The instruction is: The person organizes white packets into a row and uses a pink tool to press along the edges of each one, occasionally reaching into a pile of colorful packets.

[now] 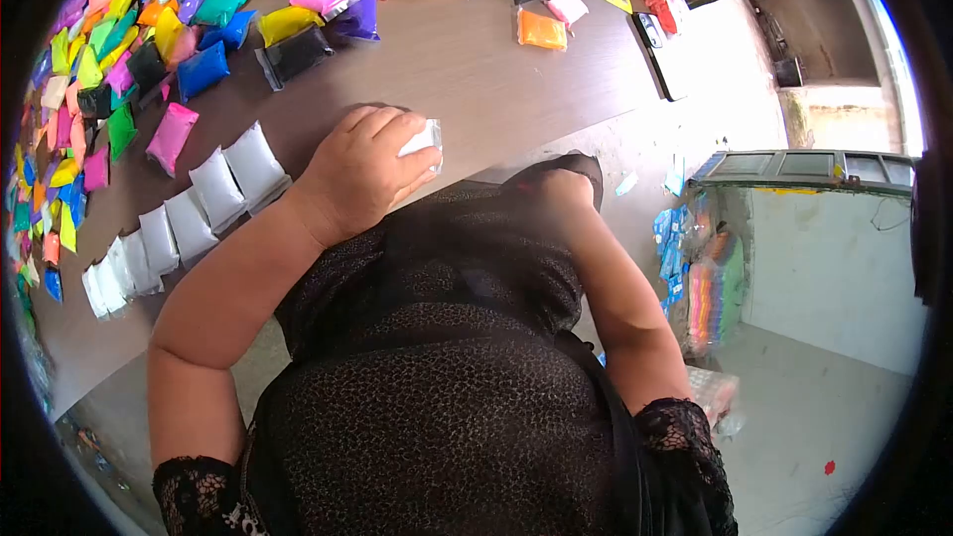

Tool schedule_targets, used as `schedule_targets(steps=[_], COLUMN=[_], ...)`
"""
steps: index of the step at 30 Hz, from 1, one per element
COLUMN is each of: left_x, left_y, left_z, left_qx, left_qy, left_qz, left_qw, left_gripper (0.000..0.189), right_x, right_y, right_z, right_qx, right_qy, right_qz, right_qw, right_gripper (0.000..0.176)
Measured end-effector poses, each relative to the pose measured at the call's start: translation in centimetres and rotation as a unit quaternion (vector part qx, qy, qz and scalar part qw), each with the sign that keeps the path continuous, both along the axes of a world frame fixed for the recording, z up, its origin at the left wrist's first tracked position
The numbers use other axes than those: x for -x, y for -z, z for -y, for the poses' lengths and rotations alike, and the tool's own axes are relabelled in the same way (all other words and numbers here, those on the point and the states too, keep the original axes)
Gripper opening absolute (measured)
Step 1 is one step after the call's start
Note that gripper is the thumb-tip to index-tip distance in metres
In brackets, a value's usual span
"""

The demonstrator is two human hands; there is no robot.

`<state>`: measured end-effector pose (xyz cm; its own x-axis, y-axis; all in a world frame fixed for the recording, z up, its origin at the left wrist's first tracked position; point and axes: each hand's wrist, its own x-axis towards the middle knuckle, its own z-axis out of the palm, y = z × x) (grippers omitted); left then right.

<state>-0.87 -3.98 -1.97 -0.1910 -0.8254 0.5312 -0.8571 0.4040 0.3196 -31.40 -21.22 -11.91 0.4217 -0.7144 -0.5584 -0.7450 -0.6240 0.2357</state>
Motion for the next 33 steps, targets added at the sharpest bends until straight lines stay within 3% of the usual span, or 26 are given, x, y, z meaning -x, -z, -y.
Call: schedule_targets(steps=[1,2,4,6,8,9,11,12,14,15,17,18,20,21,23,24,25,27,28,31,33], left_x=[0.0,-0.1,-0.2,-0.2,0.0,0.0,0.0,0.0,0.0,0.0,0.2,0.2,0.2,0.3,0.3,0.3,0.3,0.4,0.3,0.7,1.4], left_y=[0.0,0.1,0.1,0.2,0.2,0.3,0.2,0.0,0.0,0.0,0.0,0.0,-0.1,0.0,0.2,0.3,0.3,0.5,0.5,0.1,-0.6], left_z=[0.0,0.0,0.0,0.1,0.3,0.4,0.5,0.5,0.4,0.4,0.1,0.2,0.2,0.2,0.3,0.3,0.2,0.2,0.1,-0.2,-0.7], left_qx=[-0.002,-0.001,-0.009,-0.01,-0.009,-0.014,-0.016,-0.02,-0.026,-0.02,-0.019,-0.019,-0.018,-0.012,-0.004,-0.001,0.001,0.004,0.005,-0.018,-0.039], left_qy=[0.0,-0.005,0.005,0.004,0.009,0.007,0.008,0.007,0.005,0.001,0.0,-0.002,-0.004,-0.007,-0.014,-0.012,-0.01,-0.013,-0.013,-0.025,-0.054], left_qz=[-0.005,-0.007,-0.014,-0.014,-0.012,-0.011,-0.008,-0.005,0.0,0.002,0.007,0.012,0.017,0.021,0.026,0.026,0.028,0.025,0.019,0.045,0.076], left_qw=[1.0,1.0,1.0,1.0,1.0,1.0,1.0,1.0,1.0,1.0,1.0,1.0,1.0,1.0,1.0,1.0,1.0,1.0,1.0,0.998,0.995], left_gripper=[0.02,0.02,0.019,0.019,0.018,0.019,0.019,0.02,0.02,0.02,0.02,0.02,0.021,0.021,0.022,0.022,0.023,0.022,0.022,0.02,0.017], right_x=[0.4,-0.3,4.0,3.5,4.2,5.1,6.9,7.5,8.1,8.0,7.1,6.6,5.6,5.6,5.6,4.3,4.0,3.3,2.5,-2.5,-5.2], right_y=[-0.2,-3.5,-6.2,-13.3,-16.2,-16.1,-14.6,-13.7,-11.5,-10.6,-9.4,-9.5,-10.6,-11.2,-12.7,-14.6,-14.7,-15.0,-14.8,-13.8,-14.0], right_z=[-0.1,-1.4,-2.9,-5.0,-7.0,-7.8,-8.7,-8.6,-8.5,-7.8,-6.2,-5.8,-5.2,-4.7,-3.6,-3.2,-2.5,-1.4,-1.4,-2.3,-3.3], right_qx=[-0.015,-0.036,-0.106,-0.298,-0.484,-0.482,-0.692,-0.692,-0.557,-0.56,-0.33,-0.332,-0.33,-0.328,-0.354,-0.308,-0.309,-0.201,-0.205,-0.18,-0.206], right_qy=[-0.056,-0.024,-0.093,-0.081,0.091,0.095,0.177,0.178,0.282,0.28,0.198,0.197,0.045,0.044,0.24,0.253,0.249,0.294,0.288,0.224,0.193], right_qz=[-0.019,-0.03,0.094,0.042,0.004,0.006,0.089,0.091,0.15,0.151,0.23,0.233,0.129,0.13,0.226,0.308,0.309,0.451,0.457,0.628,0.65], right_qw=[0.998,0.999,0.985,0.95,0.87,0.871,0.694,0.694,0.767,0.765,0.894,0.893,0.934,0.935,0.875,0.864,0.864,0.818,0.816,0.723,0.706], right_gripper=[0.022,0.022,0.026,0.032,0.036,0.036,0.039,0.039,0.04,0.04,0.041,0.041,0.04,0.04,0.042,0.035,0.035,0.035,0.035,0.023,0.016])
